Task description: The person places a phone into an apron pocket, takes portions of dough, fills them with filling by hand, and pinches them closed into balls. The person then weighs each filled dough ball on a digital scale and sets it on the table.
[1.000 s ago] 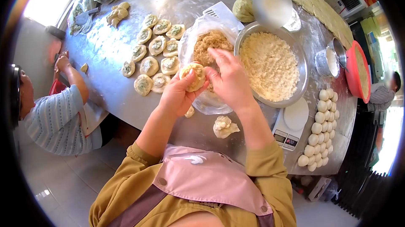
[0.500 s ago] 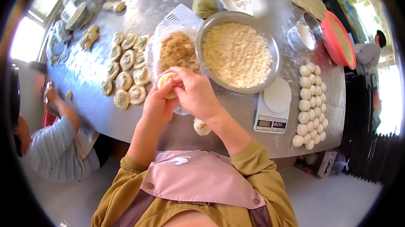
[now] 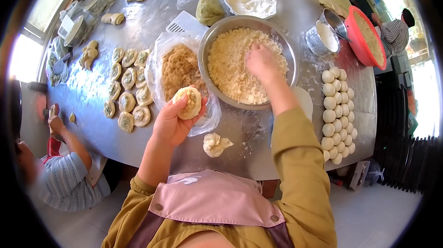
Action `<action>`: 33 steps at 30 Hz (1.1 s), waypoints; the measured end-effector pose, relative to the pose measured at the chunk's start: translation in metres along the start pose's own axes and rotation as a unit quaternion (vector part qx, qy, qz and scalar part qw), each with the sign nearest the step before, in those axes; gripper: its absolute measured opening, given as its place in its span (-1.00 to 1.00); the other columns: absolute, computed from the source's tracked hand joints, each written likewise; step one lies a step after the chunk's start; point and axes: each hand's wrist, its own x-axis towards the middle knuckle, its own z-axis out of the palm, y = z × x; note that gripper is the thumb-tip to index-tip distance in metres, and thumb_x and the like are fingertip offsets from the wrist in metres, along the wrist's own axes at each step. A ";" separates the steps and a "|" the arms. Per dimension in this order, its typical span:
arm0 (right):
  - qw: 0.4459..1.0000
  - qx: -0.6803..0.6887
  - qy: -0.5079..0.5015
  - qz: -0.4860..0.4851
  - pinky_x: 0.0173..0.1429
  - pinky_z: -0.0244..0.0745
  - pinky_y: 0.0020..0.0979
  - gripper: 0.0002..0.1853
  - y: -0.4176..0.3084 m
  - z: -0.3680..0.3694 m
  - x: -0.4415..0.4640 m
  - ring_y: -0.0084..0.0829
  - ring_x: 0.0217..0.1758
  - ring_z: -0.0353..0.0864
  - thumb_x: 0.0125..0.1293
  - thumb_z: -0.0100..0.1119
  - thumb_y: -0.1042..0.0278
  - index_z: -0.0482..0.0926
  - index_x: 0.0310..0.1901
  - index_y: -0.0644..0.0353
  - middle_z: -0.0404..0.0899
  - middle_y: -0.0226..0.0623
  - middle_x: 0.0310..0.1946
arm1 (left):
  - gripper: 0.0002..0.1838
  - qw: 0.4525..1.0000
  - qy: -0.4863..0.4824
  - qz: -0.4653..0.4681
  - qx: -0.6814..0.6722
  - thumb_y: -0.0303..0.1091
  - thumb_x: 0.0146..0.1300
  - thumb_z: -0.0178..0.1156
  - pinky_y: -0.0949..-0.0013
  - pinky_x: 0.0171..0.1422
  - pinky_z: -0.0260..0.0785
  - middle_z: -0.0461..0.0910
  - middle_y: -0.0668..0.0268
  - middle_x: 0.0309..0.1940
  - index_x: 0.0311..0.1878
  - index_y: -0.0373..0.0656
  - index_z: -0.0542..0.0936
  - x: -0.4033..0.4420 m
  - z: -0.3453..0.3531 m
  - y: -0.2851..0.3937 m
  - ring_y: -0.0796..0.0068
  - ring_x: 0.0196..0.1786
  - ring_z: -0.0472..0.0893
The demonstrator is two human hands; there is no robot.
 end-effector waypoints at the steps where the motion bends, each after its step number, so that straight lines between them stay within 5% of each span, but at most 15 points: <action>1: 0.999 -0.028 -0.018 0.010 0.42 0.26 -0.18 -0.53 -0.014 0.001 -0.010 -0.01 0.31 0.36 0.43 -0.07 0.25 0.36 0.24 0.40 0.35 0.10 0.26 | -0.65 1.000 0.006 -0.002 -0.001 -0.37 0.41 0.07 0.21 0.17 0.52 0.55 0.13 0.00 0.19 -0.27 0.40 0.002 0.002 0.000 0.24 0.07 0.59; 2: 0.992 -0.029 -0.123 0.001 0.40 0.28 -0.16 -0.53 -0.028 -0.027 -0.022 0.08 0.28 0.36 0.42 -0.09 0.25 0.37 0.23 0.40 0.32 0.11 0.28 | -0.67 1.000 0.011 -0.005 -0.003 -0.36 0.41 0.08 0.21 0.15 0.52 0.56 0.14 -0.03 0.16 -0.26 0.42 0.003 0.003 0.000 0.25 0.04 0.61; 5: 0.997 0.021 -0.067 -0.035 0.27 0.39 -0.16 -0.58 -0.027 -0.006 -0.058 0.05 0.17 0.48 0.39 -0.03 0.23 0.48 0.09 0.43 0.46 0.16 0.12 | -0.70 0.999 0.014 -0.016 0.028 -0.39 0.41 0.07 0.24 0.13 0.53 0.56 0.15 -0.02 0.14 -0.26 0.43 0.013 0.004 0.001 0.26 0.03 0.61; 11: 0.956 0.087 -0.262 -0.103 -0.03 0.50 -0.16 -0.67 -0.040 -0.056 -0.078 -0.06 -0.14 0.64 0.32 0.09 0.17 0.59 -0.06 0.25 0.64 0.01 -0.24 | -0.70 0.999 -0.004 -0.026 0.045 -0.42 0.42 0.04 0.27 0.09 0.54 0.56 0.16 -0.04 0.18 -0.22 0.43 0.027 0.018 -0.011 0.27 0.00 0.62; 17: 0.925 0.183 -0.323 -0.085 -0.10 0.50 -0.31 -0.72 -0.032 -0.058 -0.066 -0.28 -0.23 0.64 0.24 0.22 0.30 0.61 -0.03 0.14 0.66 -0.11 -0.29 | -0.65 0.999 0.021 -0.019 0.040 -0.45 0.43 0.00 0.31 0.09 0.56 0.50 0.13 0.01 0.25 -0.20 0.37 0.029 0.036 -0.009 0.21 0.03 0.60; 21: 0.899 0.201 -0.363 -0.138 -0.12 0.49 -0.39 -0.72 -0.018 -0.049 -0.050 -0.50 -0.28 0.59 0.24 0.30 0.29 0.63 -0.03 0.12 0.65 -0.36 -0.32 | -0.66 0.999 0.005 -0.019 0.034 -0.47 0.42 0.01 0.23 0.17 0.53 0.47 0.18 0.05 0.24 -0.18 0.36 0.040 0.039 -0.009 0.25 0.06 0.58; 24: 0.854 0.332 -0.394 -0.069 -0.20 0.46 -0.48 -0.74 -0.001 -0.044 -0.043 -0.61 -0.32 0.52 0.25 0.32 0.27 0.64 -0.06 0.15 0.60 -0.49 -0.38 | -0.65 0.999 -0.013 -0.028 0.035 -0.47 0.41 0.01 0.20 0.19 0.51 0.46 0.19 0.05 0.23 -0.18 0.35 0.053 0.047 -0.013 0.26 0.06 0.57; 30: 0.823 0.512 -0.244 0.017 -0.28 0.39 -0.63 -0.75 0.017 -0.091 -0.043 -0.72 -0.36 0.49 0.29 0.29 0.25 0.64 -0.10 0.22 0.56 -0.51 -0.41 | -0.65 0.999 0.000 -0.049 0.002 -0.24 0.46 -0.02 0.02 0.33 0.38 0.45 0.13 0.11 0.19 -0.24 0.36 0.082 0.061 -0.032 0.14 0.19 0.50; 33: 0.877 0.447 -0.174 -0.006 -0.28 0.41 -0.62 -0.75 -0.007 -0.109 -0.054 -0.72 -0.37 0.49 0.32 0.26 0.25 0.63 -0.12 0.25 0.55 -0.52 -0.42 | -0.62 0.993 -0.016 -0.101 -0.062 -0.13 0.49 -0.08 -0.02 0.28 0.39 0.44 0.22 0.11 0.21 -0.16 0.34 0.097 0.063 -0.041 0.25 0.16 0.48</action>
